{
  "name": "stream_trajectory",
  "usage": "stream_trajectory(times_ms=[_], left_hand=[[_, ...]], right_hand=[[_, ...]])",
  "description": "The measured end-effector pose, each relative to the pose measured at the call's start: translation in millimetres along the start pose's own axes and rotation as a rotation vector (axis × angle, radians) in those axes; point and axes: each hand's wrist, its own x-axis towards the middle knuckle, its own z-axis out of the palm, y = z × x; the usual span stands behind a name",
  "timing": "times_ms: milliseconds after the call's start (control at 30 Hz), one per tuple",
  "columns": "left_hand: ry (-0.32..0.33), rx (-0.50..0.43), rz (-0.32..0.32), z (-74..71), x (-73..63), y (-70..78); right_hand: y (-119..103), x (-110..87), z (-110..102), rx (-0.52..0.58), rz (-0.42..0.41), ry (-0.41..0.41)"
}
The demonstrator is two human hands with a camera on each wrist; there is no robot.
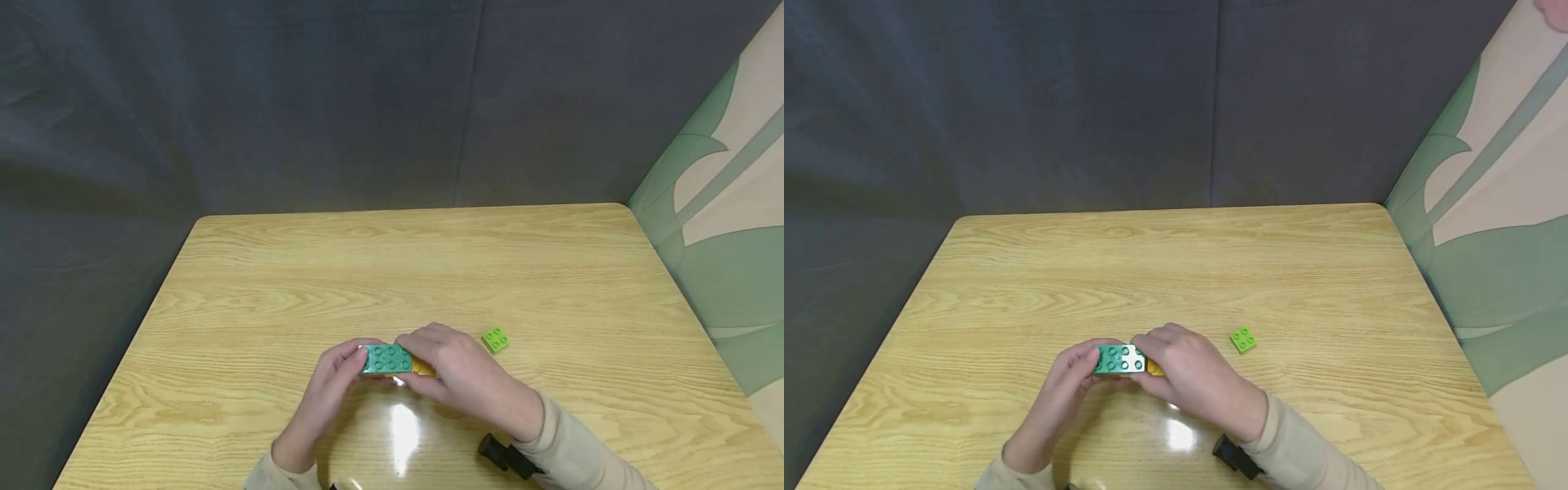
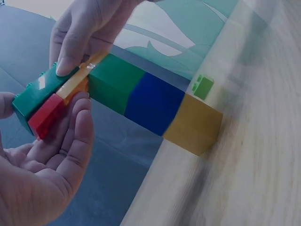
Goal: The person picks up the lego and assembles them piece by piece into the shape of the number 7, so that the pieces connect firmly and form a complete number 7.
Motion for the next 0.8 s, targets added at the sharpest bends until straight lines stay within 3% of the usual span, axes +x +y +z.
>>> stream_trajectory(times_ms=[167,800], left_hand=[[0.016,-0.031,-0.029,1.7,0.3,1.7],[-0.049,-0.144,-0.056,-3.9,2.7,2.4]], right_hand=[[0.1,0.0,0.4,0.007,-0.002,0.0],[2.6,-1.1,1.5,0.017,-0.023,0.018]])
